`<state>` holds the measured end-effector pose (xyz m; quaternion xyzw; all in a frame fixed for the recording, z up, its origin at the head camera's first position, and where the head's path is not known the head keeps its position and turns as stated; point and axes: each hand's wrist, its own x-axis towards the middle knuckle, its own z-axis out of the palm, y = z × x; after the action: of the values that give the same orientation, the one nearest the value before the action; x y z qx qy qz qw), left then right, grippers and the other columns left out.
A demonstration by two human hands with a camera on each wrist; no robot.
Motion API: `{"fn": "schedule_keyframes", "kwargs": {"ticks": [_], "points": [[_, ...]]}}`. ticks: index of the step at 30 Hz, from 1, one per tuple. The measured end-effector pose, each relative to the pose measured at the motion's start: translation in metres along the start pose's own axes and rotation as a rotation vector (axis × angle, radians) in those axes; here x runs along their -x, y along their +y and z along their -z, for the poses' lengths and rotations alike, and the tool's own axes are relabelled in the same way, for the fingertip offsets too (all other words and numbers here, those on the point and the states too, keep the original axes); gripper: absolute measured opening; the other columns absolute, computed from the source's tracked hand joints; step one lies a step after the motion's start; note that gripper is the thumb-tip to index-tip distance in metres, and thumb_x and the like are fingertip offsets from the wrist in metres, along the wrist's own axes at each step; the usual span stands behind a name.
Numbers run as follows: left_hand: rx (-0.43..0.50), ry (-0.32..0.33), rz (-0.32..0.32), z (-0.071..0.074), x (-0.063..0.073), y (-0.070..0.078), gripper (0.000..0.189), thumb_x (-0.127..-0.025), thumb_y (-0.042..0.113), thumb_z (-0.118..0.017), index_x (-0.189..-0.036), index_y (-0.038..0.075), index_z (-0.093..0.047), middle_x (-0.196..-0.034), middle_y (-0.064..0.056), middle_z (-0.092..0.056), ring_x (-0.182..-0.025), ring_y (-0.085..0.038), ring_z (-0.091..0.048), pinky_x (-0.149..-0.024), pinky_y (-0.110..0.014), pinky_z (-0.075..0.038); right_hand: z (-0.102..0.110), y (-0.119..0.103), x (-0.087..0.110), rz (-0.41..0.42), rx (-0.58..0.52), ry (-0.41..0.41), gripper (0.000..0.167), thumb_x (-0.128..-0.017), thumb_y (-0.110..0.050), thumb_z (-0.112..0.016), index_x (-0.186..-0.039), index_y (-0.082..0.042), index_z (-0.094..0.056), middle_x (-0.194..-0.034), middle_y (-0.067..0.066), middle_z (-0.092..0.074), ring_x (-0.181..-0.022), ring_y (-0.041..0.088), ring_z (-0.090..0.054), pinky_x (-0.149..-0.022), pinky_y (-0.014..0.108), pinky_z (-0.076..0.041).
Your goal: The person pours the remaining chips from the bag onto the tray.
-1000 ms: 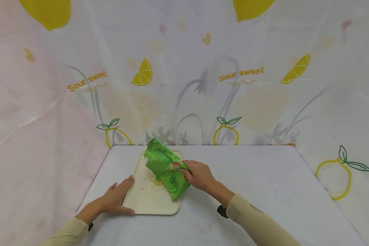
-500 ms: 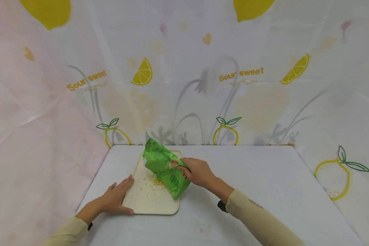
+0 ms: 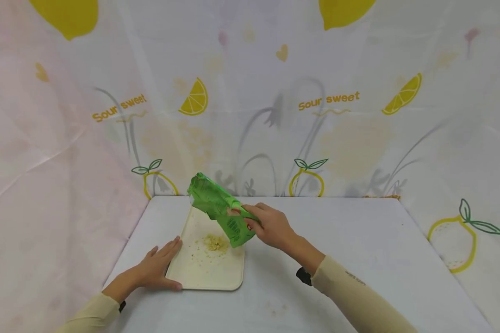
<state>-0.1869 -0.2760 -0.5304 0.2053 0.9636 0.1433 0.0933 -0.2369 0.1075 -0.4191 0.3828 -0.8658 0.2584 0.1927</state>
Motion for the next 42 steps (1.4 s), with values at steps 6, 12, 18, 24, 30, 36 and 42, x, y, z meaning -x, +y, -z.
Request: {"fn": "schedule_keyframes", "kwargs": {"ticks": [6,12,18,24,30,36,42], "points": [[0.005,0.003,-0.001,0.000,0.000,0.000,0.135,-0.063,0.077,-0.074,-0.155,-0.004,-0.019,-0.163,-0.022,-0.018,-0.148,-0.044,-0.024,-0.110,-0.074,-0.017,-0.009,0.003,0.005,0.006,-0.018,-0.094,0.030,-0.094,-0.013,-0.066,-0.123,-0.006,-0.067,-0.083,-0.003,-0.065,-0.067,0.005,-0.051,-0.059,0.021,-0.044],[0.004,-0.022,0.019,-0.001,0.001,0.001,0.136,-0.062,0.079,-0.073,-0.156,-0.003,-0.018,-0.164,-0.022,-0.017,-0.149,-0.043,-0.023,-0.111,-0.073,-0.016,-0.015,0.006,0.011,-0.018,-0.073,-0.033,0.029,-0.095,-0.013,-0.065,-0.124,-0.006,-0.066,-0.087,-0.002,-0.068,-0.069,0.004,-0.053,-0.061,0.022,-0.046],[0.015,-0.020,0.013,0.005,0.002,0.005,0.134,-0.064,0.075,-0.076,-0.155,-0.004,-0.018,-0.164,-0.023,-0.016,-0.149,-0.044,-0.022,-0.111,-0.073,-0.016,-0.016,0.008,0.013,-0.022,-0.157,0.141,0.027,-0.095,-0.007,-0.064,-0.122,-0.005,-0.067,-0.091,0.002,-0.069,-0.071,0.005,-0.053,-0.058,0.021,-0.047],[0.007,-0.008,0.006,0.006,0.002,0.005,0.133,-0.064,0.074,-0.077,-0.154,-0.006,-0.019,-0.163,-0.024,-0.017,-0.148,-0.044,-0.024,-0.110,-0.074,-0.017,-0.022,0.008,0.018,-0.027,-0.108,0.063,0.026,-0.095,-0.009,-0.064,-0.121,-0.005,-0.068,-0.088,0.001,-0.068,-0.068,0.002,-0.050,-0.057,0.018,-0.044],[0.006,-0.012,0.006,0.004,0.001,0.003,0.135,-0.063,0.076,-0.075,-0.155,-0.004,-0.018,-0.164,-0.022,-0.016,-0.149,-0.043,-0.023,-0.111,-0.073,-0.017,-0.019,0.006,0.018,-0.030,-0.095,0.129,0.026,-0.094,-0.008,-0.065,-0.120,-0.004,-0.068,-0.093,0.004,-0.070,-0.071,0.005,-0.054,-0.059,0.021,-0.047],[0.003,-0.005,0.001,0.005,0.001,0.001,0.135,-0.064,0.076,-0.075,-0.155,-0.004,-0.018,-0.164,-0.022,-0.016,-0.148,-0.043,-0.023,-0.110,-0.073,-0.017,-0.020,0.006,0.013,-0.056,-0.125,0.186,0.025,-0.094,-0.006,-0.065,-0.118,-0.004,-0.069,-0.091,0.005,-0.069,-0.070,0.007,-0.054,-0.057,0.021,-0.047],[0.001,-0.002,-0.009,0.005,0.003,0.003,0.133,-0.064,0.074,-0.076,-0.155,-0.005,-0.018,-0.163,-0.023,-0.017,-0.148,-0.044,-0.025,-0.110,-0.073,-0.018,-0.027,0.004,0.018,-0.087,-0.107,0.101,0.024,-0.095,-0.010,-0.065,-0.118,-0.005,-0.068,-0.093,0.003,-0.069,-0.071,0.007,-0.054,-0.059,0.020,-0.047]]}}
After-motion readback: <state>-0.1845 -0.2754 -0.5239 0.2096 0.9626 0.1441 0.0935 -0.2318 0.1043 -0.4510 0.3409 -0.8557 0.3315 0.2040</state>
